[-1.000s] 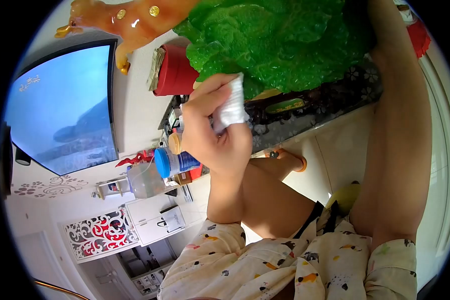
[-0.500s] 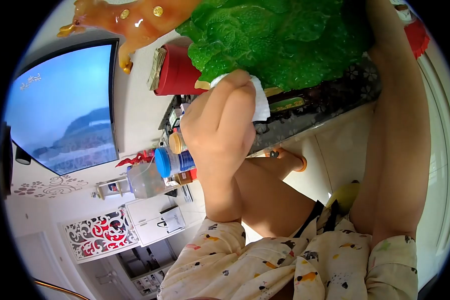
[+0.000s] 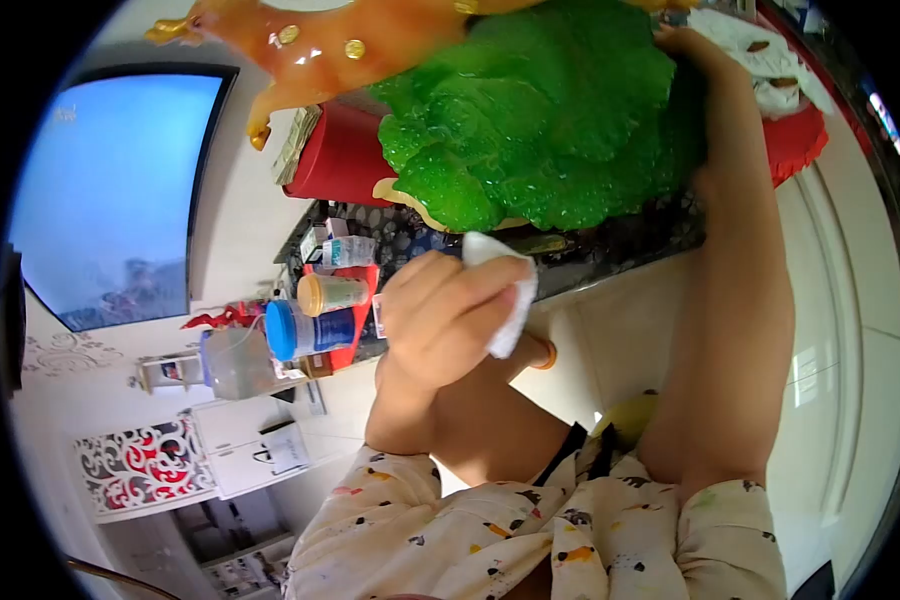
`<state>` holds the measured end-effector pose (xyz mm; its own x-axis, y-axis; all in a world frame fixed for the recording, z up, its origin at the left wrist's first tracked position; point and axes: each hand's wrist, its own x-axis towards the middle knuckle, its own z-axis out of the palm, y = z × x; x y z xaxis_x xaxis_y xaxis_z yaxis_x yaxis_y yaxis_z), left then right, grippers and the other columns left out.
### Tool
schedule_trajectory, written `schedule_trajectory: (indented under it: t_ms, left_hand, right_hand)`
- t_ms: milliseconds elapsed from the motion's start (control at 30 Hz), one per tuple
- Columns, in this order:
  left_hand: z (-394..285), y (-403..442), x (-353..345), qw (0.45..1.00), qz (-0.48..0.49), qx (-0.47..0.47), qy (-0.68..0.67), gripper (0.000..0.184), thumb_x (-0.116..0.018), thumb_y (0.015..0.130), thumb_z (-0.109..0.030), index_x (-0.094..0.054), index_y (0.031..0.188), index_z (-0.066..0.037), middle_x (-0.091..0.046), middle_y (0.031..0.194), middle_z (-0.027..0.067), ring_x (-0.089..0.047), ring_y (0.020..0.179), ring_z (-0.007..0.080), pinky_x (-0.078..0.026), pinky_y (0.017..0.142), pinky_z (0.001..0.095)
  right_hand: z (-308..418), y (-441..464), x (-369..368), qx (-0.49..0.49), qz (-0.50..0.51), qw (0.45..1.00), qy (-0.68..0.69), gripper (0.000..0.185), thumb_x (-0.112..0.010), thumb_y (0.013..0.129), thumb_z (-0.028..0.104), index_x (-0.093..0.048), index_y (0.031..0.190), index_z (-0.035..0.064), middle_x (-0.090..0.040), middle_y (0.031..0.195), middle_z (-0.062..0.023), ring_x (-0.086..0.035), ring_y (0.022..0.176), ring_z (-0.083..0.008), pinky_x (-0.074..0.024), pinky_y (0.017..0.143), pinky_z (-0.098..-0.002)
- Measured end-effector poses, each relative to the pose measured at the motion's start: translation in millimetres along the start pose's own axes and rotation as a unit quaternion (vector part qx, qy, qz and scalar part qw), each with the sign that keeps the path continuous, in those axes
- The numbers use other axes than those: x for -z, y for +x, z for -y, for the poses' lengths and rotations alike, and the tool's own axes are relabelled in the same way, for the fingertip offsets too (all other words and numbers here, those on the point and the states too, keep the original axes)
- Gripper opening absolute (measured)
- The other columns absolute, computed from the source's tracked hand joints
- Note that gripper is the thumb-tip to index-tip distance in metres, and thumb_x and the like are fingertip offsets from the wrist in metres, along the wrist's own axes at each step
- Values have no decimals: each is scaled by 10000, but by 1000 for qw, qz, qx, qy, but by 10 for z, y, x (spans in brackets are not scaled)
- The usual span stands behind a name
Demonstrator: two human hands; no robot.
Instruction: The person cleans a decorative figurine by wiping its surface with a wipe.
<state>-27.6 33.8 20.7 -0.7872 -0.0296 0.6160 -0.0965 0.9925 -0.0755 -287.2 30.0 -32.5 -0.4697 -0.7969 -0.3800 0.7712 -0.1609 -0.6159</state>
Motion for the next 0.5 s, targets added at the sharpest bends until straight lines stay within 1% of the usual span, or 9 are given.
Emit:
schedule_trajectory:
  t_ms: [33, 67, 100, 133, 167, 267, 300, 400, 500]
  left_hand:
    - [19, -35, 39, 999, -21, 24, -29, 307, -796, 698, -22, -614, 945, -13, -725, 993, 136, -543, 551, 206, -397, 476, 309]
    - [45, -67, 45, 997, -49, 39, -36, 334, -790, 712, 10, -595, 982, -10, -725, 997, 156, -550, 554, 212, -407, 481, 309]
    - [68, -90, 52, 995, -76, 55, -44, 363, -784, 726, 41, -575, 1019, -6, -725, 1002, 176, -557, 556, 218, -417, 486, 308]
    - [60, -63, 130, 994, -60, 83, -40, 379, -783, 751, 71, -547, 1039, 1, -721, 1017, 210, -606, 608, 231, -469, 518, 315]
    - [106, -102, 45, 987, -133, 84, -32, 223, -742, 704, 5, -634, 896, 36, -716, 1006, 180, -589, 586, 235, -458, 515, 326]
    - [150, -140, 57, 973, -191, 129, -25, 238, -716, 732, 55, -635, 954, 41, -717, 1027, 195, -642, 663, 277, -525, 587, 343]
    - [187, -177, 75, 975, -182, 125, 5, 274, -704, 726, 74, -629, 988, 47, -714, 1029, 204, -670, 720, 296, -543, 622, 343]
    - [289, -238, -3, 968, -203, 147, 7, 291, -662, 709, 92, -623, 995, 50, -700, 1055, 209, -706, 831, 340, -570, 703, 355]
    - [345, -273, -65, 973, -177, 145, 7, 304, -662, 692, 83, -620, 992, 50, -684, 1074, 203, -700, 833, 346, -570, 699, 364]
  right_hand:
    - [28, -3, 4, 23, 17, 999, -15, 368, -666, 865, 264, -680, 1128, 6, -710, 988, -89, -682, 848, -201, -546, 764, -301]
    - [57, -6, 7, 47, 34, 998, -29, 326, -672, 868, 244, -686, 1090, 5, -704, 958, -71, -668, 824, -181, -532, 742, -291]
    - [74, -40, -13, 57, 35, 997, -29, 326, -671, 868, 244, -685, 1090, 5, -705, 963, -74, -671, 829, -183, -533, 745, -290]
    - [84, -54, -37, 65, 37, 997, -30, 326, -669, 869, 245, -684, 1090, 6, -707, 967, -77, -673, 833, -185, -534, 749, -290]
    - [77, -56, -47, 72, 39, 996, -30, 327, -668, 869, 246, -683, 1090, 7, -709, 972, -80, -675, 838, -187, -534, 752, -289]
    - [108, -36, -25, 59, 17, 998, -28, 331, -611, 922, 218, -655, 1131, -35, -710, 1015, -127, -699, 892, -223, -573, 792, -332]
    - [113, -53, -38, 55, 4, 998, -27, 334, -589, 943, 210, -644, 1145, -49, -710, 1030, -146, -707, 909, -237, -588, 800, -348]
    - [107, -4, 15, 67, 24, 997, -32, 288, -571, 951, 185, -652, 1115, -37, -709, 1015, -136, -707, 911, -233, -587, 802, -344]
    - [110, 78, 86, 87, 28, 995, -49, 275, -547, 960, 168, -651, 1131, -20, -703, 1050, -128, -700, 946, -230, -581, 824, -347]
